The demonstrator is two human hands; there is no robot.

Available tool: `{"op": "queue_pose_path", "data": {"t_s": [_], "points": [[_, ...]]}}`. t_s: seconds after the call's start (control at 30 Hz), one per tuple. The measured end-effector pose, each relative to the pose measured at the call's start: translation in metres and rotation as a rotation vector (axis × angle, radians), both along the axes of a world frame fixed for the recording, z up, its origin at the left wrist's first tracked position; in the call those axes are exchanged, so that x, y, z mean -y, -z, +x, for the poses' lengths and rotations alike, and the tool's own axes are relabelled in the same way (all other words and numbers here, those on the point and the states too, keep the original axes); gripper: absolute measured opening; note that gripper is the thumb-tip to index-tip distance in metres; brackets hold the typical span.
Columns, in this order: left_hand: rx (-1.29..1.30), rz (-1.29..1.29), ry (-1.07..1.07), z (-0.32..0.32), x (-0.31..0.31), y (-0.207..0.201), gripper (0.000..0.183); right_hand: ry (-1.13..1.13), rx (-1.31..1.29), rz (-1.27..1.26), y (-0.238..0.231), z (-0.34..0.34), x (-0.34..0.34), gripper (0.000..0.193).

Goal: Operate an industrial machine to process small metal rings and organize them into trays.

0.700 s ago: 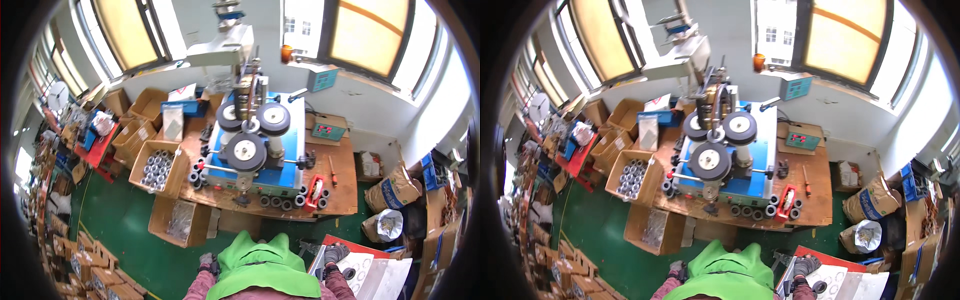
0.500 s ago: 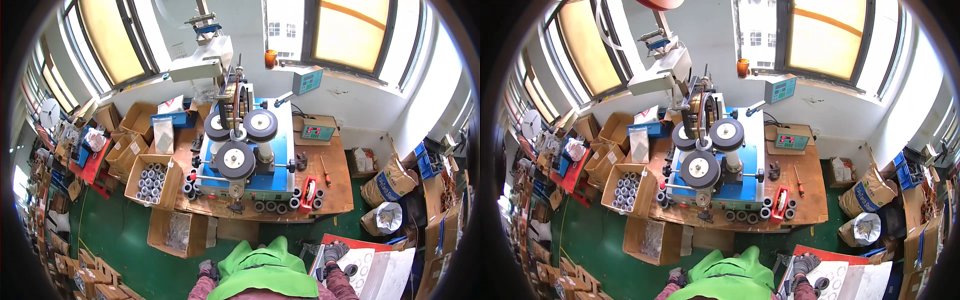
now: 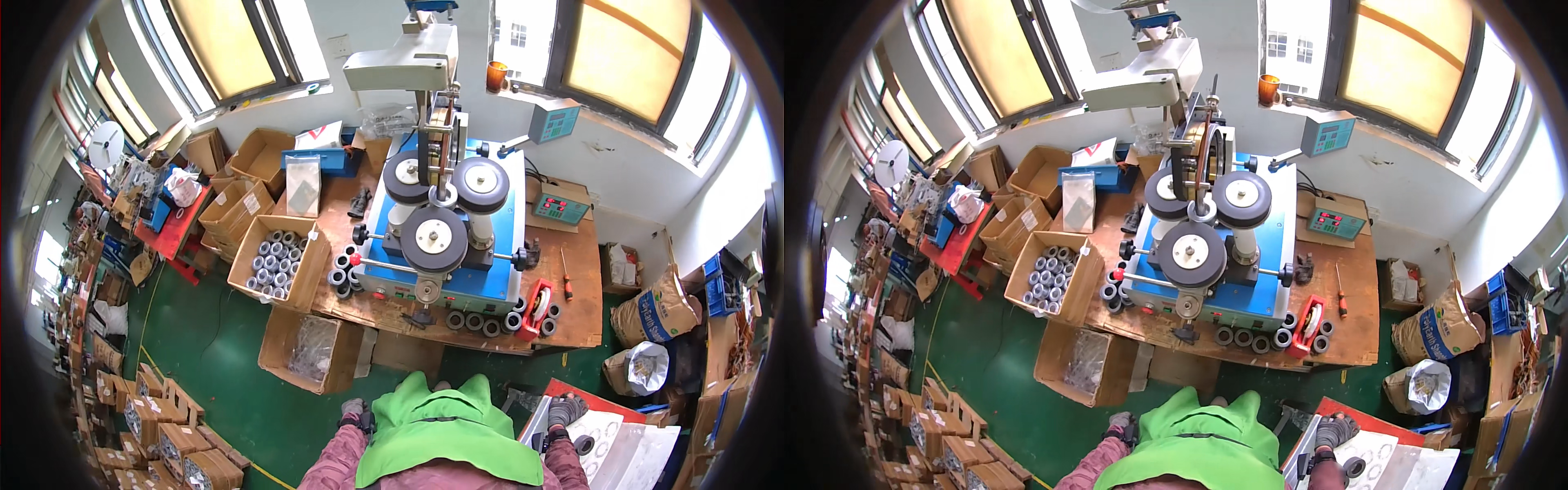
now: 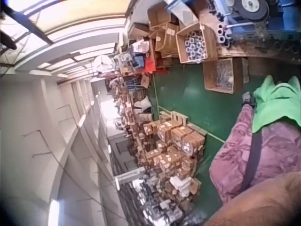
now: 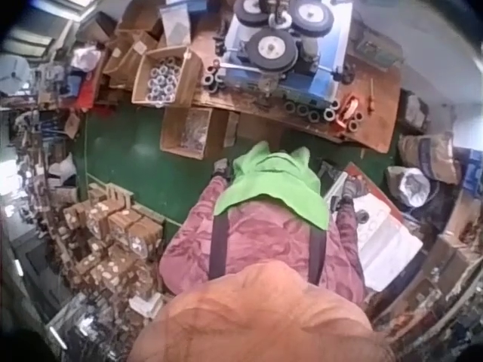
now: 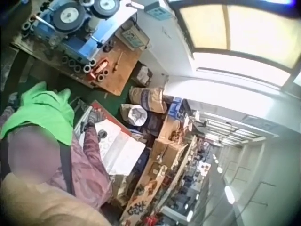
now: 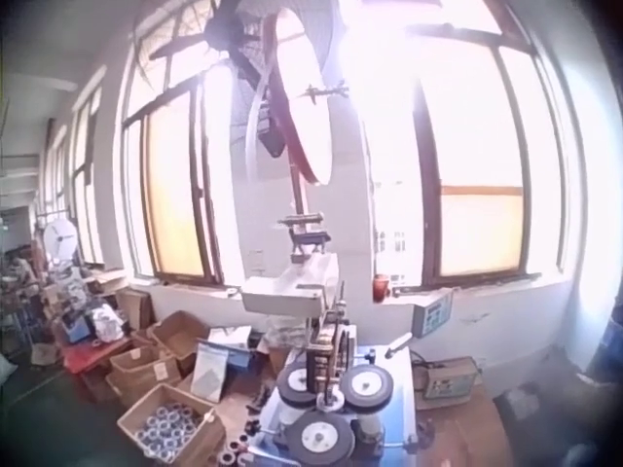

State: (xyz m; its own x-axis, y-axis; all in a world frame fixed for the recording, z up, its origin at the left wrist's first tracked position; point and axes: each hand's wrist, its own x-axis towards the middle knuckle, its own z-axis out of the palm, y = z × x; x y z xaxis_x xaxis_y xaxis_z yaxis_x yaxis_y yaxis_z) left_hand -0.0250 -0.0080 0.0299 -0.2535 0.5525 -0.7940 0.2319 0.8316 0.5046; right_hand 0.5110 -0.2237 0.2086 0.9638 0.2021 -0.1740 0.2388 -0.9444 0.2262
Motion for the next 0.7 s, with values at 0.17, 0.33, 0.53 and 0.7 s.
{"op": "queue_pose_path", "data": {"t_s": [0.17, 0.33, 0.53, 0.7], "points": [[0.113, 0.024, -0.222, 0.026, -0.024, -0.025, 0.009, 0.02, -0.036, -0.045, 0.002, 0.01, -0.01, 0.033], [0.149, 0.033, -0.28, 0.038, -0.031, -0.035, 0.013, -0.018, 0.024, -0.018, -0.01, 0.001, -0.007, 0.029], [0.161, -0.072, -0.31, 0.032, -0.067, -0.002, 0.004, 0.016, 0.014, -0.05, 0.003, 0.001, -0.009, 0.028], [0.517, 0.108, -0.266, 0.07, -0.125, -0.038, 0.013, -0.002, 0.054, -0.015, 0.01, 0.007, -0.007, 0.026]]}}
